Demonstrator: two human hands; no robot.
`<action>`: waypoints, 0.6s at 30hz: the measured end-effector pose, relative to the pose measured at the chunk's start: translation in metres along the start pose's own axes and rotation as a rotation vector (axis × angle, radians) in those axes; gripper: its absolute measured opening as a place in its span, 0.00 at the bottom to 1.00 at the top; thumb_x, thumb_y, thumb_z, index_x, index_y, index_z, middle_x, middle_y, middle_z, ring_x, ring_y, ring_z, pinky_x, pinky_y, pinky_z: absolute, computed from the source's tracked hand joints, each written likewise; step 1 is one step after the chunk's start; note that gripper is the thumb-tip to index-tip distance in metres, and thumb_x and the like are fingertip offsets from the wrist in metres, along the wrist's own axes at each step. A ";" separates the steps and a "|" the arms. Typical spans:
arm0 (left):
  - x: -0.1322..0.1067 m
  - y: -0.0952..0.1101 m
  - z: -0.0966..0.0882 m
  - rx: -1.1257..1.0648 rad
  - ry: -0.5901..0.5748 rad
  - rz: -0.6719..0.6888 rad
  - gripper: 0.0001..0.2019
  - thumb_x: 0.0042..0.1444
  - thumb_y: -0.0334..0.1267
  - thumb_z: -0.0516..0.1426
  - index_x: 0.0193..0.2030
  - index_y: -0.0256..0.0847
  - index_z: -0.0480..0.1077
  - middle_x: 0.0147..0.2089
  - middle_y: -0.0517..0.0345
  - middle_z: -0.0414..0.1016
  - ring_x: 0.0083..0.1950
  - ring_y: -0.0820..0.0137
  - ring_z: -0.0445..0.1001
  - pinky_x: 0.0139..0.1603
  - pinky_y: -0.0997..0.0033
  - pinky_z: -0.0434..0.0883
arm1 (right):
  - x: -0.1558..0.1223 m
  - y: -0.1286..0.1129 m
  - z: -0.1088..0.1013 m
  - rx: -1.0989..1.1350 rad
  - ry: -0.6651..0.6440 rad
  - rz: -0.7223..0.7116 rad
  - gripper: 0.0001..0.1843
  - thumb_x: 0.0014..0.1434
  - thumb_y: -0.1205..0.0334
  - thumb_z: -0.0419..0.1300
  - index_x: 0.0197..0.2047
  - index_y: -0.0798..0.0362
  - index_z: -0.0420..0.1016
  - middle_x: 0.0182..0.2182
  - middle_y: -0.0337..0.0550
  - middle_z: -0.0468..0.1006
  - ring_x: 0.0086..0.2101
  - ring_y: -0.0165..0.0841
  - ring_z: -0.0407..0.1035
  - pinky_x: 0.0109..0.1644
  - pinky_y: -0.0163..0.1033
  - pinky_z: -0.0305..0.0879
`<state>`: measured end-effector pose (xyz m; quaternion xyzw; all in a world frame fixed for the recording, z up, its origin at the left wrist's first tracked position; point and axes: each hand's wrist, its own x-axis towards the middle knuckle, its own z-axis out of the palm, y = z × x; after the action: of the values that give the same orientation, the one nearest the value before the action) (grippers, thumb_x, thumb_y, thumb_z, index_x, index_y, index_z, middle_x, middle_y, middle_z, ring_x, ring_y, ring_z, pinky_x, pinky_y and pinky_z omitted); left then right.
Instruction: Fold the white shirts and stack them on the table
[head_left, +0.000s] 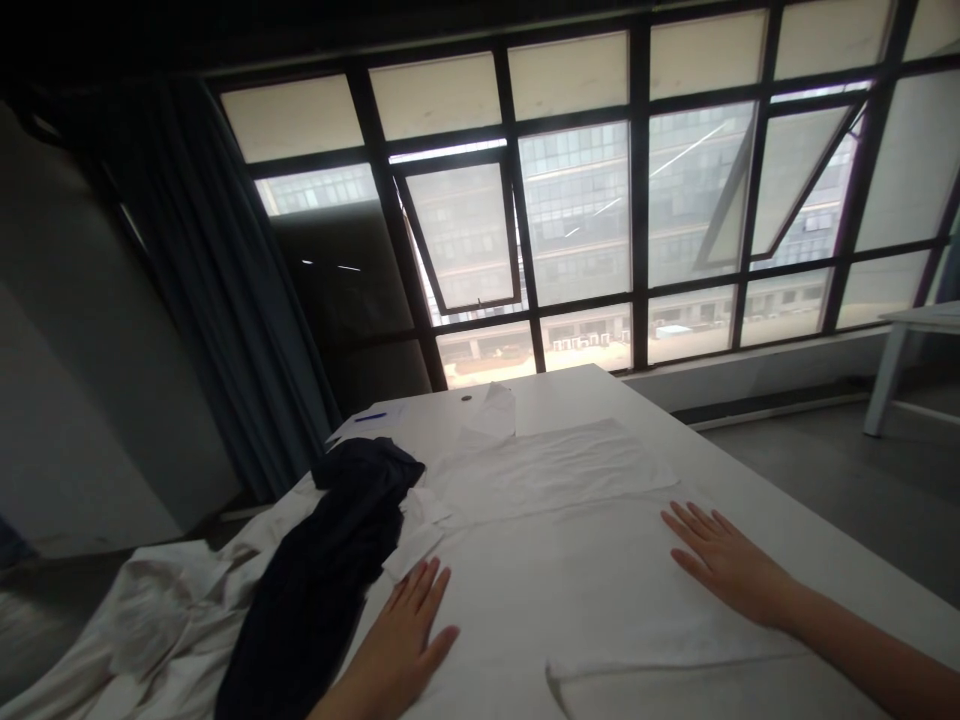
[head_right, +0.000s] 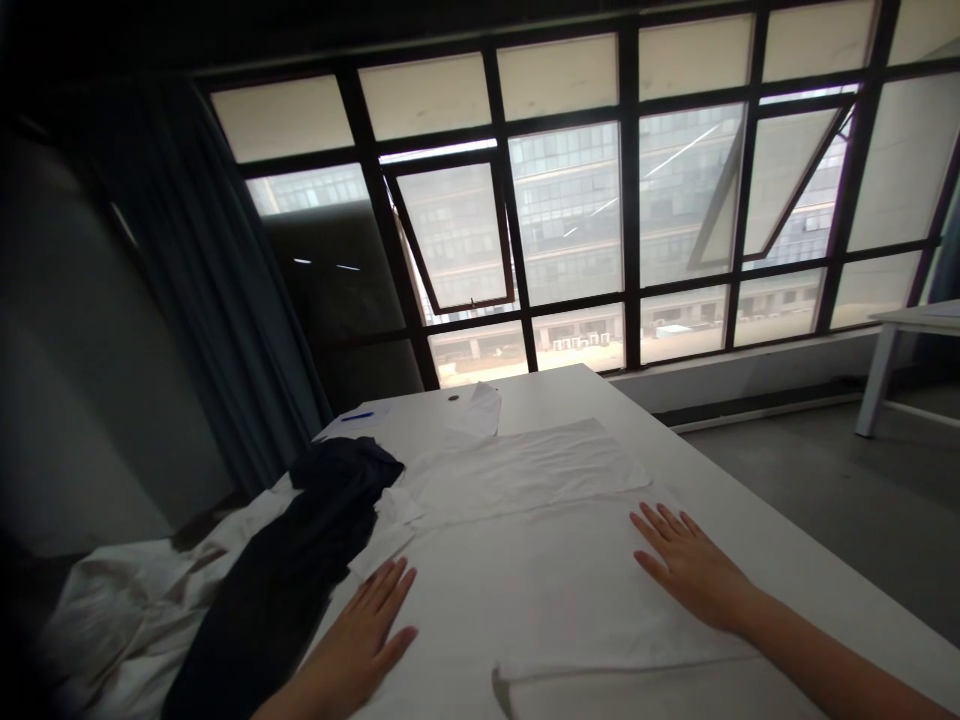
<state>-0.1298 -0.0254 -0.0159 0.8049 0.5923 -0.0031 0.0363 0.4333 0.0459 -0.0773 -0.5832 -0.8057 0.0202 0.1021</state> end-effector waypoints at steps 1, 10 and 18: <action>-0.006 0.001 0.001 -0.004 -0.002 -0.002 0.36 0.65 0.64 0.45 0.74 0.53 0.44 0.76 0.63 0.35 0.76 0.54 0.40 0.75 0.52 0.47 | -0.007 0.000 0.000 0.002 -0.004 -0.006 0.38 0.66 0.34 0.42 0.73 0.41 0.49 0.71 0.39 0.47 0.70 0.46 0.40 0.72 0.60 0.39; -0.038 0.015 -0.014 0.004 -0.116 -0.024 0.37 0.58 0.63 0.53 0.71 0.52 0.57 0.74 0.56 0.50 0.73 0.48 0.52 0.71 0.50 0.57 | -0.052 0.004 0.004 0.054 -0.050 -0.032 0.37 0.64 0.35 0.48 0.72 0.34 0.47 0.71 0.34 0.46 0.69 0.50 0.40 0.71 0.65 0.40; 0.019 0.091 -0.048 -0.004 -0.015 0.140 0.30 0.62 0.48 0.51 0.71 0.50 0.55 0.72 0.54 0.59 0.71 0.57 0.57 0.72 0.54 0.54 | -0.003 -0.084 -0.027 0.095 0.122 -0.259 0.31 0.67 0.44 0.48 0.70 0.41 0.58 0.70 0.43 0.54 0.69 0.50 0.45 0.72 0.65 0.33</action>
<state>-0.0392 -0.0308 0.0360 0.8443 0.5341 -0.0055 0.0428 0.3608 0.0140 -0.0381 -0.4690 -0.8646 0.0093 0.1801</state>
